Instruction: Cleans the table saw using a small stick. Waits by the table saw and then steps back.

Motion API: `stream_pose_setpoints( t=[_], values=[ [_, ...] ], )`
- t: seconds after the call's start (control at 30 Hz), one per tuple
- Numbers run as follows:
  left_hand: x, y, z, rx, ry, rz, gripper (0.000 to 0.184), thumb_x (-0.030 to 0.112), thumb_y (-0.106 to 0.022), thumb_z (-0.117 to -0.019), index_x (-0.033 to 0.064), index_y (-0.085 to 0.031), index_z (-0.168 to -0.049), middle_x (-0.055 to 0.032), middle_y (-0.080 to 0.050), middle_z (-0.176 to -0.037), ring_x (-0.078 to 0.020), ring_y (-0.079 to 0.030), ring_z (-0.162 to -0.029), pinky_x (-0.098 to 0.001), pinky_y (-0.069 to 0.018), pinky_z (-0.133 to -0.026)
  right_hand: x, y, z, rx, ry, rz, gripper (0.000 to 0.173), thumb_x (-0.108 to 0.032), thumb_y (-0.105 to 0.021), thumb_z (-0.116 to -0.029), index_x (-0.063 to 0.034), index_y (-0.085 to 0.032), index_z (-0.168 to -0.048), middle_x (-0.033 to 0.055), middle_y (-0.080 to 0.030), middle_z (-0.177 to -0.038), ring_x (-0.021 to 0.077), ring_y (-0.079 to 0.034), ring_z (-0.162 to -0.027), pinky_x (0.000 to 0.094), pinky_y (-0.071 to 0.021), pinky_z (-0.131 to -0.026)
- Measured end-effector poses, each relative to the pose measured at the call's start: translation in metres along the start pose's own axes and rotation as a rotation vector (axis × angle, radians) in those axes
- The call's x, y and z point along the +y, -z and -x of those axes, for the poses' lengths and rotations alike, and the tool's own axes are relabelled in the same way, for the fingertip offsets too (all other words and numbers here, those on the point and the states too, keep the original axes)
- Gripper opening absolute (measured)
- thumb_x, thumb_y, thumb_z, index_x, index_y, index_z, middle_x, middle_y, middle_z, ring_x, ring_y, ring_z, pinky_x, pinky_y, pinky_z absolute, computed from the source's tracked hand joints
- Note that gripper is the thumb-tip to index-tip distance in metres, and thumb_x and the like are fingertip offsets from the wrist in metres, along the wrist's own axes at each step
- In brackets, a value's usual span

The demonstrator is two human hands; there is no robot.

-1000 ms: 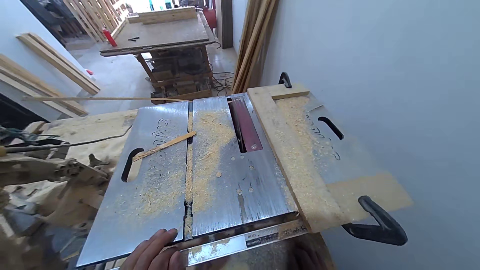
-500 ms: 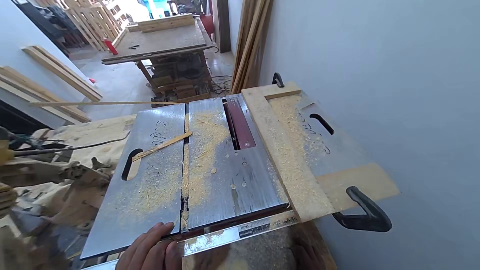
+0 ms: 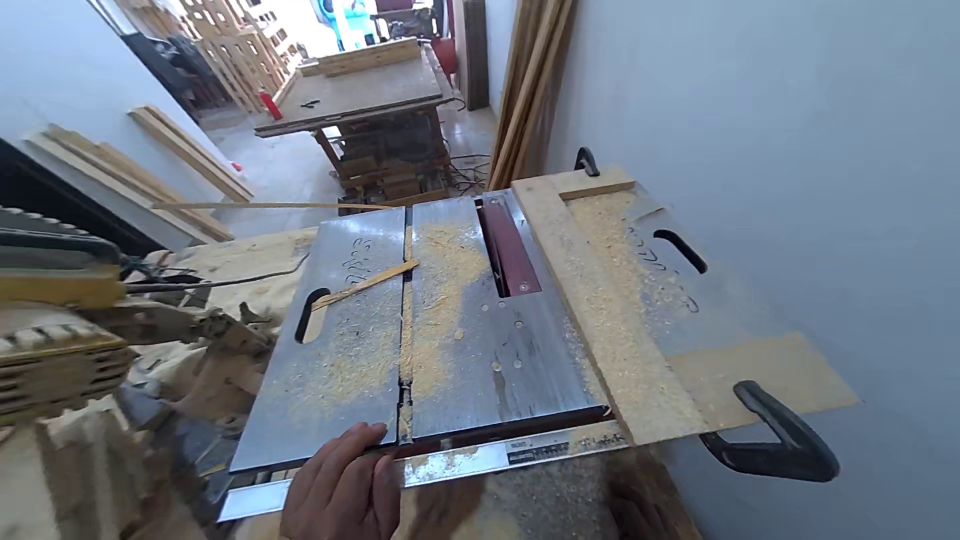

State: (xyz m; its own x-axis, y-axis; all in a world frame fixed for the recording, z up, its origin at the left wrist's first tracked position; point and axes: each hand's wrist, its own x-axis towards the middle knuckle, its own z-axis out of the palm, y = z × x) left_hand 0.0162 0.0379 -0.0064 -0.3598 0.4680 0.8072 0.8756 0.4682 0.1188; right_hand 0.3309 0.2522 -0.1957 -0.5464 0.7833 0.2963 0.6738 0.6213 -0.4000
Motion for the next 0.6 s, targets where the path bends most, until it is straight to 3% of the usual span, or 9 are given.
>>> stream_pose_setpoints(
  t=[0.1,0.2,0.27,0.3,0.37,0.47,0.53,0.6],
  values=[
    [0.004,0.004,-0.005,-0.042,0.093,0.054,0.036,0.036,-0.051,-0.1016,0.0174,-0.066,-0.074,0.001,-0.077,-0.103,-0.0121,-0.07,-0.103,-0.031,-0.0551,-0.09,0.018,-0.02,0.009,0.032,0.02,0.035,0.03,-0.038,-0.053,-0.1017,-0.0196,-0.076,-0.096,0.0039,-0.076,-0.113,0.0274,-0.071,-0.103,0.0454,-0.0557,-0.088],
    [0.007,0.021,-0.029,-0.228,0.23,0.12,0.033,0.039,-0.053,-0.1022,0.0187,-0.075,-0.088,0.0048,-0.076,-0.096,-0.0088,-0.069,-0.093,-0.0327,-0.0564,-0.082,0.023,-0.025,0.01,0.046,0.03,0.047,0.027,-0.037,-0.056,-0.1006,-0.0202,-0.077,-0.097,0.0032,-0.076,-0.114,0.0271,-0.071,-0.105,0.0446,-0.0564,-0.088],
    [0.0,0.027,-0.056,-0.349,0.266,0.098,0.037,0.041,-0.052,-0.1022,0.015,-0.077,-0.096,0.0006,-0.074,-0.087,-0.0128,-0.071,-0.081,-0.0373,-0.0611,-0.071,0.022,-0.022,0.011,0.039,0.033,0.031,0.026,-0.035,-0.057,-0.0996,-0.0187,-0.077,-0.097,0.0048,-0.076,-0.116,0.0286,-0.071,-0.106,0.0456,-0.0564,-0.088],
    [-0.006,0.027,-0.072,-0.408,0.272,0.078,0.037,0.04,-0.052,-0.1024,0.0126,-0.076,-0.101,-0.0035,-0.074,-0.089,-0.018,-0.073,-0.081,-0.0428,-0.0618,-0.071,0.022,-0.021,0.01,0.041,0.04,0.018,0.026,-0.034,-0.058,-0.0998,-0.0177,-0.077,-0.097,0.0058,-0.076,-0.116,0.0292,-0.071,-0.106,0.0461,-0.0565,-0.088],
    [-0.022,0.015,-0.111,-0.533,0.273,0.042,0.03,0.03,-0.055,-0.1048,0.0088,-0.074,-0.114,-0.0116,-0.074,-0.102,-0.0289,-0.073,-0.093,-0.054,-0.0593,-0.082,0.027,-0.023,0.011,0.045,0.048,0.017,0.025,-0.034,-0.058,-0.0999,-0.0185,-0.077,-0.098,0.0051,-0.076,-0.115,0.0282,-0.071,-0.106,0.0455,-0.0565,-0.088],
    [-0.053,-0.027,-0.163,-0.69,0.314,-0.034,0.03,0.019,-0.054,-0.1058,0.0093,-0.068,-0.13,-0.016,-0.07,-0.123,-0.0364,-0.067,-0.115,-0.0614,-0.0513,-0.099,0.024,-0.019,0.008,0.053,0.041,0.021,0.025,-0.032,-0.058,-0.0993,-0.0154,-0.076,-0.094,0.0079,-0.076,-0.112,0.0303,-0.072,-0.103,0.0472,-0.0569,-0.086],
    [-0.077,-0.056,-0.181,-0.781,0.314,-0.122,0.032,0.019,-0.053,-0.1058,0.007,-0.066,-0.132,-0.0185,-0.067,-0.13,-0.0396,-0.063,-0.122,-0.0624,-0.0492,-0.102,0.024,-0.02,0.007,0.085,0.055,0.029,0.027,-0.032,-0.058,-0.0993,-0.0132,-0.075,-0.09,0.0091,-0.076,-0.107,0.0305,-0.072,-0.101,0.0475,-0.057,-0.086],
    [-0.099,-0.076,-0.187,-0.894,0.269,-0.248,0.03,0.021,-0.052,-0.1054,0.004,-0.068,-0.124,-0.0208,-0.068,-0.122,-0.0419,-0.064,-0.117,-0.063,-0.0515,-0.096,0.021,-0.016,0.009,0.075,0.052,0.028,0.031,-0.034,-0.058,-0.0942,-0.0104,-0.077,-0.087,0.0107,-0.076,-0.107,0.0332,-0.072,-0.101,0.0509,-0.0569,-0.086]
  ],
)
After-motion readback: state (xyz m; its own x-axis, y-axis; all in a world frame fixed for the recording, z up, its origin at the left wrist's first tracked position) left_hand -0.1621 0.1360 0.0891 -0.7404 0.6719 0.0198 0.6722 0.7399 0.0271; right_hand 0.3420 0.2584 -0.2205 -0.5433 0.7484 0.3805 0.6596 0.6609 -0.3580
